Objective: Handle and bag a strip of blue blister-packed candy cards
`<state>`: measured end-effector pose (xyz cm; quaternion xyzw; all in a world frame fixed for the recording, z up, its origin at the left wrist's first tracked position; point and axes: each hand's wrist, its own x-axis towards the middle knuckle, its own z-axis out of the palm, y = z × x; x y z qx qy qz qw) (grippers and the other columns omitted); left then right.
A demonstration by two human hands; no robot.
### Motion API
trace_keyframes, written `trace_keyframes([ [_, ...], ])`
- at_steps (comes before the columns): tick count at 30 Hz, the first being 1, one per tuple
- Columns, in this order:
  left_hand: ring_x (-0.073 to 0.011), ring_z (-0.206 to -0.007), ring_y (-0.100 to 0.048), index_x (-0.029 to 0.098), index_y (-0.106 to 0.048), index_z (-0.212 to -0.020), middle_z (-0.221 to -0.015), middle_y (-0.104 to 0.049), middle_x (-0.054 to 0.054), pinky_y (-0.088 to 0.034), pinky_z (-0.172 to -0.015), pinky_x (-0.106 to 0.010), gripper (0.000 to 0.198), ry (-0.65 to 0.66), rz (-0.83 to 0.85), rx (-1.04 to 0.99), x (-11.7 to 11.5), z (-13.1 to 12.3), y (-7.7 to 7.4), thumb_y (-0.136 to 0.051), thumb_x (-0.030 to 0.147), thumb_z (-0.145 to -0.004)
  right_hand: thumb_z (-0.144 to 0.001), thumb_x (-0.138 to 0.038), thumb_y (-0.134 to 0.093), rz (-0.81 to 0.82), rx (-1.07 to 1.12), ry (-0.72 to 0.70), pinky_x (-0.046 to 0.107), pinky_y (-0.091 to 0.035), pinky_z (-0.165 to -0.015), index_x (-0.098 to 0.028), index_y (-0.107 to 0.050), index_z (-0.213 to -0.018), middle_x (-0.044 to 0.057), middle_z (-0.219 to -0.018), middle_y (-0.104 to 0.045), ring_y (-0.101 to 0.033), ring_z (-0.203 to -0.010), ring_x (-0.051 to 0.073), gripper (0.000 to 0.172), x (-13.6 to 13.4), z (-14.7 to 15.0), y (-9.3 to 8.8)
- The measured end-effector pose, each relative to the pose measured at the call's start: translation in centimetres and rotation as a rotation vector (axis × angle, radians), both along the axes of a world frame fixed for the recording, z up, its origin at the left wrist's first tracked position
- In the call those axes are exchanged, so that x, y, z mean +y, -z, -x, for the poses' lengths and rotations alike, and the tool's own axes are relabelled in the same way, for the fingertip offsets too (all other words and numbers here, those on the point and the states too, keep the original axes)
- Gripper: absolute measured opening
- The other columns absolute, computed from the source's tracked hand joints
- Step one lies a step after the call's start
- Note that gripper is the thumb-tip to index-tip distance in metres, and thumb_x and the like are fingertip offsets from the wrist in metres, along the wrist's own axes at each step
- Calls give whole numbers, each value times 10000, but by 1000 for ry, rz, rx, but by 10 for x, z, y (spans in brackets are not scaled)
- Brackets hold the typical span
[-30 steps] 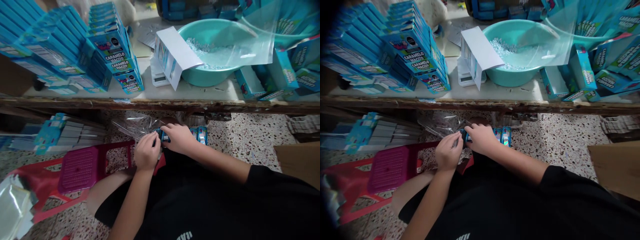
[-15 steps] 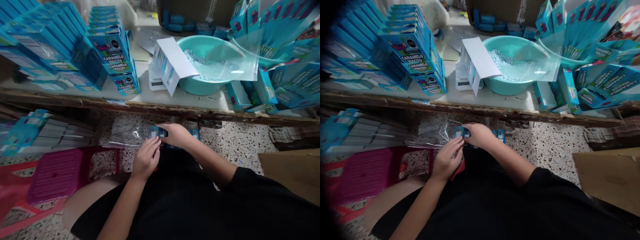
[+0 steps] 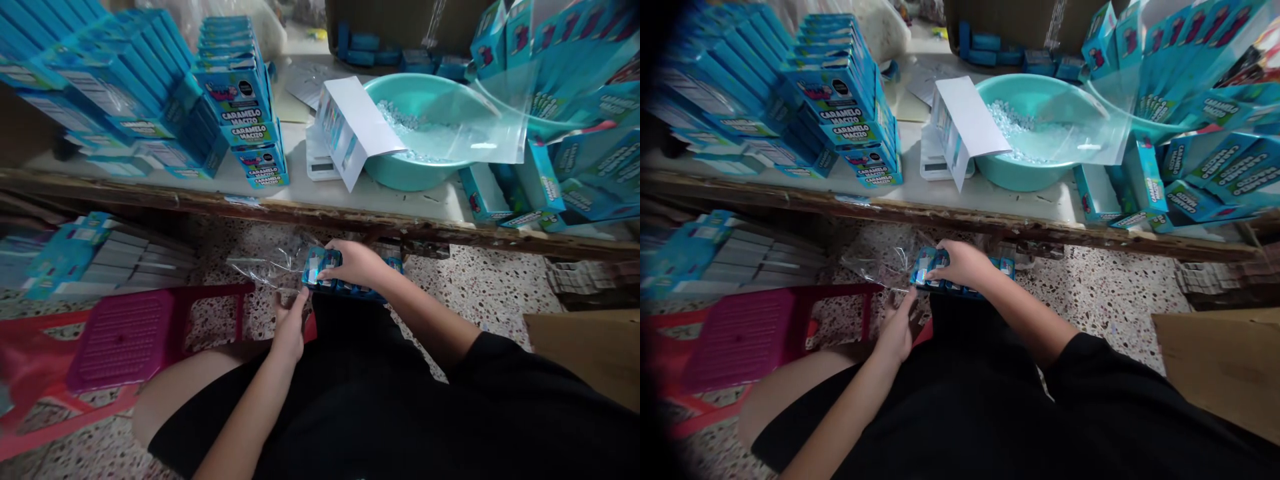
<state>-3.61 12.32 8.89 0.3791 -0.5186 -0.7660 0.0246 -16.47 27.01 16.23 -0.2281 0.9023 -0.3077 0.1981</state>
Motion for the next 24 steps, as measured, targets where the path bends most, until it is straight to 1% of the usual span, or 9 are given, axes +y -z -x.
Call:
trace_keyframes([
  [2, -245, -1214, -612, 267, -527, -1189, -1255, -662, -85, -500, -1038, -447, 554, 83, -97, 53, 4, 4, 1, -764, 487, -739, -716, -515, -793, 4, 5, 2, 323, -490, -826, -192, -611, -1256, 84, -1169, -697, -649, -1050, 264, 655, -1, 0, 1],
  [5, -240, -1195, -624, 248, -582, -1109, -1215, -688, -82, -498, -1044, -412, 533, 147, -132, 102, 12, 12, 1, -804, 487, -688, -713, -512, -793, 6, 26, 4, 318, -490, -852, -195, -624, -1250, 83, -1200, -690, -642, -1081, 261, 646, -2, -1, 1],
  [8, -236, -1226, -604, 245, -578, -1143, -1246, -677, -75, -495, -1049, -389, 572, 148, -107, 170, 19, 20, -2, -807, 485, -677, -729, -502, -777, -3, 57, 18, 317, -494, -865, -196, -631, -1250, 74, -1206, -691, -642, -1092, 258, 621, -5, -2, 0],
  [10, -243, -1240, -595, 246, -552, -1201, -1277, -662, -80, -510, -1027, -391, 603, 136, -84, 212, 22, 24, -4, -785, 487, -700, -740, -485, -765, -13, 71, 45, 316, -496, -877, -191, -633, -1247, 73, -1196, -696, -644, -1090, 253, 601, -7, -2, -1],
  [15, -227, -1149, -652, 254, -539, -1265, -1269, -666, -81, -537, -974, -369, 561, 133, -46, 214, 22, 35, -5, -710, 497, -789, -733, -416, -755, -13, 106, 70, 316, -501, -898, -174, -656, -1206, 87, -1193, -694, -636, -1103, 260, 540, -14, 4, -1],
  [17, -228, -1096, -675, 239, -571, -1251, -1247, -676, -87, -554, -937, -357, 561, 133, 1, 188, 17, 42, -5, -707, 520, -785, -722, -434, -753, 1, 84, 85, 308, -505, -877, -171, -663, -1192, 85, -1193, -692, -638, -1086, 257, 546, -18, 10, -1],
  [20, -230, -1022, -698, 215, -622, -1213, -1180, -703, -89, -570, -894, -349, 566, 112, 132, 128, 4, 51, -8, -690, 565, -773, -713, -447, -762, 42, 50, 116, 283, -498, -831, -157, -678, -1156, 84, -1152, -699, -642, -1038, 237, 536, -26, 20, -4],
  [22, -228, -1037, -690, 209, -653, -1186, -1153, -714, -78, -555, -920, -344, 555, 90, 234, 135, -7, 53, -11, -681, 569, -764, -722, -460, -766, 98, 8, 109, 265, -488, -769, -147, -708, -1067, 71, -1040, -717, -652, -943, 212, 469, -30, 26, -7],
  [24, -236, -1041, -687, 199, -680, -1147, -1116, -728, -73, -543, -939, -354, 544, 103, 345, 166, -18, 53, -12, -671, 572, -751, -743, -450, -761, 178, -65, 78, 249, -471, -699, -138, -731, -966, 47, -900, -721, -645, -827, 180, 385, -31, 30, -11],
])
